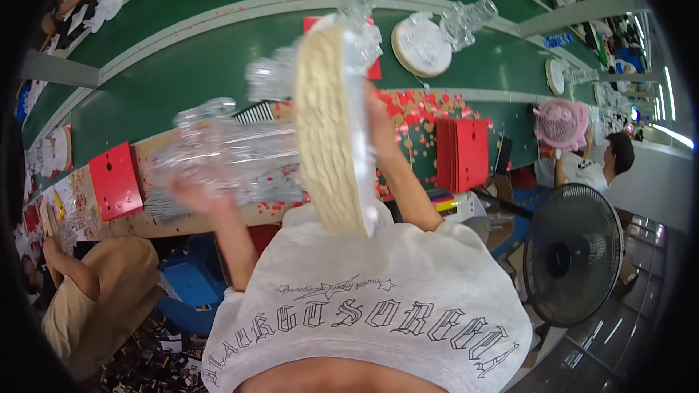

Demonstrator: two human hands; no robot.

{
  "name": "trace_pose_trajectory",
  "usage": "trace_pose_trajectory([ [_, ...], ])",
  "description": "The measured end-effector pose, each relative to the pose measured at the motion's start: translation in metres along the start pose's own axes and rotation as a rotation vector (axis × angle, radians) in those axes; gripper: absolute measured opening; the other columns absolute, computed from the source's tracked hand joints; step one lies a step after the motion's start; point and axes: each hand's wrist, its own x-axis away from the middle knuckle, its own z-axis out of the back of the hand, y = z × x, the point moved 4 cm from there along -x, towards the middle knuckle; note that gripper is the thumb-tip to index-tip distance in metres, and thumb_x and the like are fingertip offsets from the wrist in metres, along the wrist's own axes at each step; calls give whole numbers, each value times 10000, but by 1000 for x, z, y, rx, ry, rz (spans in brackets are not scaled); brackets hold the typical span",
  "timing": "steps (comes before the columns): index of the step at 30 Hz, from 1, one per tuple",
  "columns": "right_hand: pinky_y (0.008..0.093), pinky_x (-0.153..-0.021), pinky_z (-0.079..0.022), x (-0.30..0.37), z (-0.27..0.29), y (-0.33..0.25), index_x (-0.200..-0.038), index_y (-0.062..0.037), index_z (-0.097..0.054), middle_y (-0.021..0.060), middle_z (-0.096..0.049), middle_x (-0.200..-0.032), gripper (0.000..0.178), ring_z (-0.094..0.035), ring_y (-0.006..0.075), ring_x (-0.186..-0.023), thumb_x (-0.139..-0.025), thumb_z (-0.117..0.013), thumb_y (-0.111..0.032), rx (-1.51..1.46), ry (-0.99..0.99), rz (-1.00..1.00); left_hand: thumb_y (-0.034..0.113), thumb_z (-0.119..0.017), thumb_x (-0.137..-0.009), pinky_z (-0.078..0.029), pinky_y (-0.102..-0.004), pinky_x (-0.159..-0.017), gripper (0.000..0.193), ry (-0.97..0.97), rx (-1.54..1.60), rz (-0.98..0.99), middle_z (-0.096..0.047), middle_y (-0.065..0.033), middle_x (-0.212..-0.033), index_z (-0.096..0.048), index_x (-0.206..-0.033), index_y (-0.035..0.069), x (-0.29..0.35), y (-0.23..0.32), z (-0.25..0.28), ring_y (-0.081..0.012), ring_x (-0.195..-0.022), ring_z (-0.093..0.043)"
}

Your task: Assembling components of a light fixture on a production line.

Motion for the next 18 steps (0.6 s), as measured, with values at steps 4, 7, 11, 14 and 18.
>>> trace_pose_trajectory([
  [4, 417, -1187, -331, 100, 99, -14, -1534, -13, -344, 144, -399, -1571, 609, -430, 248, -1418, -1066, -415, -396, -603, -55, 305, 310, -568, -818, -295, -560, -1197, 709, -38, 676, 566, -452, -232, -1485, -442, -1441, -4, 54, -125, 59, -447, -1403, -389],
  [7, 403, -1184, -332, 170, 138, -15, -1532, -22, -357, 142, -409, -1558, 581, -437, 278, -1407, -1074, -403, -378, -319, 554, 224, 358, -559, -866, -360, -531, -1149, 687, 424, 326, 812, -509, -232, -1436, -453, -1432, -16, 99, -195, 123, -407, -1330, -486],
  [11, 323, -1112, -385, 220, 155, -7, -1403, -17, -546, 121, -541, -1418, 451, -520, 197, -1288, -1082, -422, -307, -67, 821, 89, 460, -563, -923, -322, -559, -1158, 693, 638, 86, 1010, -500, -196, -1467, -440, -1457, 35, 142, -241, 147, -383, -1354, -469],
  [14, 290, -1025, -441, 220, 129, -3, -1339, -15, -606, 100, -610, -1308, 423, -572, 155, -1170, -1081, -452, -313, -19, 910, 110, 487, -561, -936, -298, -561, -1175, 670, 626, -88, 1064, -502, -169, -1477, -474, -1449, 65, 131, -245, 167, -374, -1359, -469],
  [18, 289, -1027, -419, 192, 88, -5, -1271, 0, -651, 96, -633, -1265, 407, -557, 135, -1141, -1079, -478, -313, 82, 852, 76, 555, -524, -963, -325, -495, -1169, 737, 120, -565, 1000, -409, -155, -1547, -431, -1464, 22, 109, -222, 176, -353, -1370, -448],
])
